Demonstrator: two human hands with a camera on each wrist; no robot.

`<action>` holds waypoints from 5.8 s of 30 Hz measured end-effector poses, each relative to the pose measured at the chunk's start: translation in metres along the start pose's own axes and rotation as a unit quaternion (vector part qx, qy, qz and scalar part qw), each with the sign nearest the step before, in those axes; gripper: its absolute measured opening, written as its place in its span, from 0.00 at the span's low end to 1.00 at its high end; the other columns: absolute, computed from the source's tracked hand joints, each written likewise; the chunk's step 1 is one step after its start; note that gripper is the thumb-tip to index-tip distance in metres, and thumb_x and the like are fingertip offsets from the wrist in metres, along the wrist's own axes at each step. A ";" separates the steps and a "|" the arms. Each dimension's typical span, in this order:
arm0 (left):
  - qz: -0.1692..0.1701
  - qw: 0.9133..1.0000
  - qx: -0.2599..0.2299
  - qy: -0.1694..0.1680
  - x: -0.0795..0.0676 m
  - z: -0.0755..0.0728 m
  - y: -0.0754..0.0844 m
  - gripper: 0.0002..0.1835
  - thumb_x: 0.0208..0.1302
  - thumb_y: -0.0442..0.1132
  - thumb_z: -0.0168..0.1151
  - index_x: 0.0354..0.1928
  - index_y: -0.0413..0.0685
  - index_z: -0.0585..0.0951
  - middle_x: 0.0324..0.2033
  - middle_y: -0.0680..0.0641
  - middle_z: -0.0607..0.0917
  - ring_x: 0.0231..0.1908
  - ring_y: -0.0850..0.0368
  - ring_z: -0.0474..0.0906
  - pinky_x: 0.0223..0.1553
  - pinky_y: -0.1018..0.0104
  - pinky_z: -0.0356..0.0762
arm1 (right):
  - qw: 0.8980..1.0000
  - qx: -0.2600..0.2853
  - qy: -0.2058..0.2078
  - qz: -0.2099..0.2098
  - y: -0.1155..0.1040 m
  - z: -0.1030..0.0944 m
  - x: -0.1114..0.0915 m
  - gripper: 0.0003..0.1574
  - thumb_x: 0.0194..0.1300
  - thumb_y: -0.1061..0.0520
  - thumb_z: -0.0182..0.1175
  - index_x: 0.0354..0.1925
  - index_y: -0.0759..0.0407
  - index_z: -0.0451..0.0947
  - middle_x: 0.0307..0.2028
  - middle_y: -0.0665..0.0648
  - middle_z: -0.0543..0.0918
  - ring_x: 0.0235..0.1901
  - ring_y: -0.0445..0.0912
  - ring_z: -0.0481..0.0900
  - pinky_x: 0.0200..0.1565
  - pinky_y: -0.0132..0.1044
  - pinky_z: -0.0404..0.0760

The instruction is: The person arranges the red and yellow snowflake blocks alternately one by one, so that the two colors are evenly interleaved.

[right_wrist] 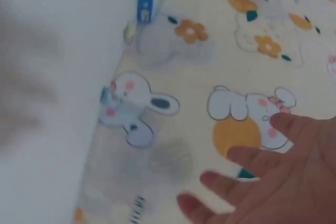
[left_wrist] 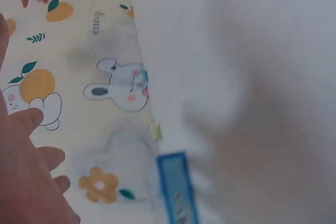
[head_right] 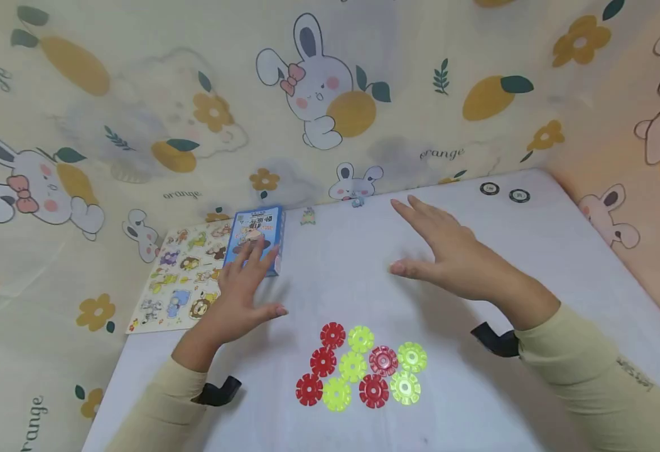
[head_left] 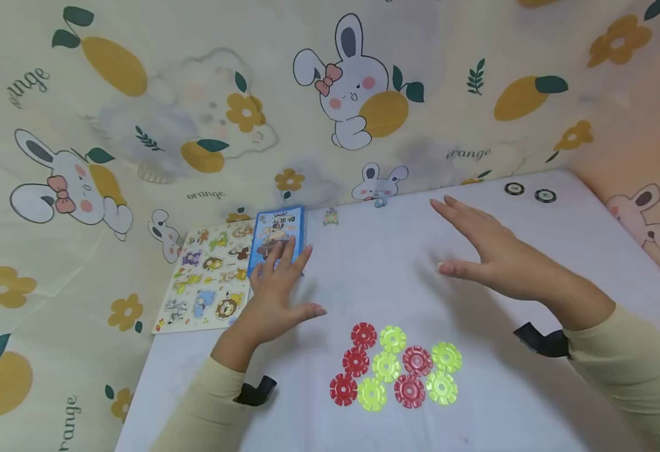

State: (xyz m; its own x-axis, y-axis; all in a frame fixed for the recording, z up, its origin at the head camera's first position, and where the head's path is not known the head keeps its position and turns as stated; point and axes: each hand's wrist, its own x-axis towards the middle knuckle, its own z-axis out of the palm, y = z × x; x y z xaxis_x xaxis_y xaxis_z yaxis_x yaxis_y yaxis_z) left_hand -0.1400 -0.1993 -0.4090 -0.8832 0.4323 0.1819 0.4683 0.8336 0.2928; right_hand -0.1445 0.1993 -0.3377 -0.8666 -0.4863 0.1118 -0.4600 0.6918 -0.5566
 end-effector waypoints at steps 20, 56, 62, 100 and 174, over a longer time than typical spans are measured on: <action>-0.030 0.988 -0.144 -0.043 -0.018 0.103 0.040 0.26 0.49 0.67 0.67 0.51 0.74 0.80 0.66 0.61 0.63 0.66 0.60 0.51 0.59 0.45 0.49 | 0.985 0.115 -0.125 -0.004 0.017 0.149 -0.007 0.34 0.51 0.42 0.73 0.56 0.44 0.77 0.46 0.42 0.72 0.51 0.40 0.66 0.53 0.45 0.71; -0.181 0.973 -0.139 0.032 0.002 0.079 -0.024 0.20 0.58 0.47 0.69 0.54 0.58 0.81 0.49 0.57 0.73 0.49 0.61 0.68 0.44 0.66 0.75 | 0.984 0.153 -0.055 0.075 0.001 0.161 0.096 0.11 0.65 0.62 0.59 0.45 0.52 0.79 0.40 0.50 0.79 0.39 0.45 0.75 0.42 0.39 0.76; -0.117 0.992 -0.032 -0.034 -0.009 0.072 -0.010 0.32 0.62 0.57 0.62 0.65 0.54 0.73 0.66 0.55 0.68 0.63 0.54 0.62 0.57 0.54 0.68 | 0.996 0.021 -0.075 0.030 -0.010 0.162 0.086 0.23 0.65 0.55 0.61 0.58 0.55 0.75 0.56 0.55 0.73 0.54 0.50 0.71 0.55 0.45 0.72; -0.003 0.993 -0.062 -0.103 -0.019 0.084 -0.019 0.45 0.60 0.70 0.51 0.75 0.61 0.53 0.74 0.59 0.48 0.72 0.55 0.37 0.66 0.43 0.36 | 0.969 -0.110 -0.221 -0.026 -0.015 0.167 0.073 0.66 0.45 0.14 0.52 0.75 0.41 0.51 0.75 0.45 0.44 0.72 0.54 0.37 0.62 0.65 0.46; 0.007 0.992 0.026 -0.122 -0.011 0.095 0.006 0.47 0.58 0.76 0.42 0.76 0.65 0.45 0.74 0.61 0.42 0.72 0.52 0.31 0.65 0.38 0.35 | 0.979 -0.162 -0.125 -0.007 0.005 0.148 0.036 0.48 0.57 0.37 0.66 0.70 0.52 0.63 0.71 0.56 0.59 0.67 0.59 0.55 0.58 0.60 0.65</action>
State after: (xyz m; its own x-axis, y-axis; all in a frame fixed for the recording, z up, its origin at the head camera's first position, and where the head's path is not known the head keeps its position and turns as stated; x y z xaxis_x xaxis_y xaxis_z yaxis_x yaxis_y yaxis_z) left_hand -0.1296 -0.1665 -0.4986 -0.8593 0.5091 -0.0492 0.4842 0.8408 0.2421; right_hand -0.1490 0.1062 -0.4580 -0.8041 -0.5842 -0.1104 -0.5438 0.7977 -0.2609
